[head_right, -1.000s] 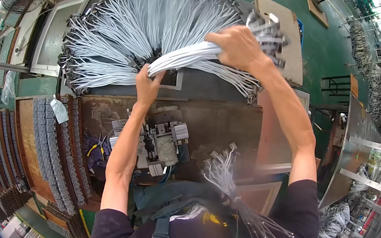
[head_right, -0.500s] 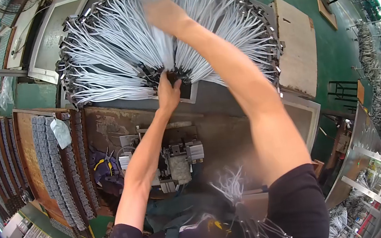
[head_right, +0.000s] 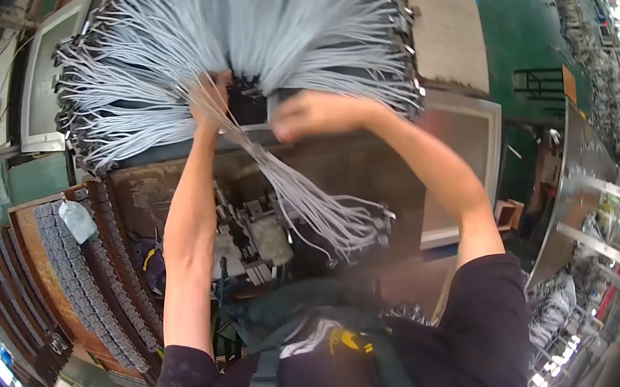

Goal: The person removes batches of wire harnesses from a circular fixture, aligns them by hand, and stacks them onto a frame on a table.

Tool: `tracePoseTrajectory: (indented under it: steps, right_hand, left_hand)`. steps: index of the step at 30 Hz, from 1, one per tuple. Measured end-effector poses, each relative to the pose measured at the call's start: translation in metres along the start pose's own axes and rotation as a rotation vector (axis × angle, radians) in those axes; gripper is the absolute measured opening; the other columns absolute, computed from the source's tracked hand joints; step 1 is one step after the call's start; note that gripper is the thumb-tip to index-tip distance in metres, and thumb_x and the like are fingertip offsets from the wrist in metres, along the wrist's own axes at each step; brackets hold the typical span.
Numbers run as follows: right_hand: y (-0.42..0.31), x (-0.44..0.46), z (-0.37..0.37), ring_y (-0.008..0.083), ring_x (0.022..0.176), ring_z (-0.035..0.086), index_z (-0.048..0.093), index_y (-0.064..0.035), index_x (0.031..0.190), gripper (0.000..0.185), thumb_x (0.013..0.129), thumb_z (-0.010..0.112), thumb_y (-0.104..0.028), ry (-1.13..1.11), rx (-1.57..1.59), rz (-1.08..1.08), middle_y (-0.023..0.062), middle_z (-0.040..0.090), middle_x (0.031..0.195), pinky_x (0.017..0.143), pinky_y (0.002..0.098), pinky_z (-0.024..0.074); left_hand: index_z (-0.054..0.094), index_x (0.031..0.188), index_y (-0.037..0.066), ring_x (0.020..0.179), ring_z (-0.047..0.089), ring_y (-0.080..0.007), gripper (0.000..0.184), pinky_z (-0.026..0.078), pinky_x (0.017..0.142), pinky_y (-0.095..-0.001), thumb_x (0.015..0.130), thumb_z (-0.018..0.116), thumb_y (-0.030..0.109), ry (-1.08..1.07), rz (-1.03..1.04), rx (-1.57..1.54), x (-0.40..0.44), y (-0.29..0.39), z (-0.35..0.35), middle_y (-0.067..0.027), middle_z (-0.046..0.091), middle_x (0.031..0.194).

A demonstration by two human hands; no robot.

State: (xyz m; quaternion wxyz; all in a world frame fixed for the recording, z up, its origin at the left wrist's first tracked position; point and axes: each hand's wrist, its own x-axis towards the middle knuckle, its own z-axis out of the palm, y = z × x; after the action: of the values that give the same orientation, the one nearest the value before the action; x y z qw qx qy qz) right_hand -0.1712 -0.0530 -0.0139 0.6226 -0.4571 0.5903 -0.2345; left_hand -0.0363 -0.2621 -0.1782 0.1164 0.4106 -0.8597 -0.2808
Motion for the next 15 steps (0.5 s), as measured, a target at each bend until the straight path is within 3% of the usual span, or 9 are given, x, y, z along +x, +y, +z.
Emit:
tracePoseTrajectory:
  steps: [1,2,5,6,8,9,12,13,15]
  right_hand:
    - [0.028,-0.027,0.031,0.0277,0.126,0.058,0.052,0.0032,0.142,0.082,0.085,0.075,-0.052,0.021,0.084,0.041,0.019,0.062,0.137,0.11,0.0392,0.0427]
    - [0.051,-0.048,0.072,0.0301,0.128,0.057,0.05,0.0041,0.143,0.089,0.081,0.078,-0.054,0.045,0.175,0.074,0.0204,0.06,0.139,0.112,0.0395,0.0418]
    - [0.074,-0.076,0.171,0.0384,0.135,0.05,0.04,0.0023,0.15,0.109,0.068,0.087,-0.053,0.442,-0.08,0.112,0.0257,0.051,0.145,0.115,0.0429,0.0384]
    - [0.074,-0.076,0.19,0.0405,0.137,0.047,0.037,0.0015,0.152,0.114,0.066,0.089,-0.051,0.575,-0.068,0.132,0.0268,0.049,0.147,0.116,0.0439,0.0377]
    - [0.08,-0.074,0.215,0.0407,0.137,0.047,0.033,0.0005,0.154,0.119,0.063,0.091,-0.05,0.678,-0.014,0.187,0.0277,0.049,0.146,0.115,0.0438,0.0386]
    - [0.083,-0.075,0.222,0.0417,0.136,0.046,0.033,0.0009,0.153,0.121,0.061,0.092,-0.05,0.741,0.03,0.184,0.0278,0.05,0.145,0.114,0.0448,0.0388]
    - [0.079,-0.092,0.247,0.0446,0.134,0.047,0.033,0.0025,0.152,0.129,0.053,0.095,-0.052,0.855,0.008,0.195,0.0272,0.052,0.141,0.114,0.0491,0.0372]
    - [0.081,-0.1,0.257,0.0451,0.133,0.047,0.033,0.0029,0.152,0.13,0.051,0.096,-0.051,0.945,-0.085,0.155,0.0268,0.053,0.14,0.115,0.0503,0.0357]
    - [0.091,-0.113,0.281,0.0437,0.134,0.046,0.034,0.0026,0.151,0.134,0.046,0.098,-0.051,1.13,-0.194,0.111,0.0261,0.051,0.142,0.117,0.0525,0.0322]
  left_hand:
    - [0.069,0.09,-0.001,0.072,0.072,-0.0275,0.043,0.054,0.062,-0.04,0.094,0.072,0.042,-0.097,-0.043,-0.311,-0.012,0.0,-0.009,-0.0154,0.072,0.078]
    - [0.069,0.09,-0.001,0.072,0.072,-0.0275,0.043,0.054,0.062,-0.04,0.094,0.072,0.042,-0.106,-0.031,-0.302,-0.028,-0.002,-0.009,-0.0154,0.072,0.078]
    - [0.068,0.093,0.001,0.079,0.072,-0.0271,0.041,0.057,0.068,-0.0366,0.103,0.06,0.041,-0.449,-0.416,-1.014,-0.07,0.008,-0.01,-0.0134,0.072,0.089]
    - [0.068,0.093,0.001,0.079,0.072,-0.0271,0.041,0.057,0.068,-0.0366,0.103,0.06,0.041,-0.449,-0.404,-1.0,-0.084,0.029,-0.023,-0.0134,0.072,0.089]
    - [0.066,0.091,0.001,0.082,0.07,-0.0279,0.043,0.058,0.072,-0.0381,0.105,0.055,0.039,-0.487,-0.776,-1.359,-0.106,0.074,-0.06,-0.0148,0.07,0.09]
    - [0.064,0.094,0.0,0.083,0.068,-0.0302,0.05,0.057,0.075,-0.041,0.106,0.048,0.046,-0.451,-0.808,-1.467,-0.117,0.071,-0.049,-0.0149,0.067,0.086]
    - [0.062,0.103,0.0,0.09,0.067,-0.0311,0.062,0.056,0.081,-0.0432,0.103,0.044,0.06,-0.537,-0.33,-1.882,-0.177,0.108,-0.07,-0.0176,0.069,0.088]
    - [0.062,0.103,0.0,0.09,0.067,-0.0311,0.062,0.056,0.081,-0.0432,0.103,0.044,0.06,-0.561,-0.332,-1.865,-0.2,0.124,-0.077,-0.0176,0.069,0.088]
    - [0.06,0.107,0.0,0.092,0.069,-0.0283,0.049,0.056,0.084,-0.0408,0.102,0.056,0.049,-0.4,0.064,-1.434,-0.242,0.151,-0.083,-0.0177,0.071,0.094]
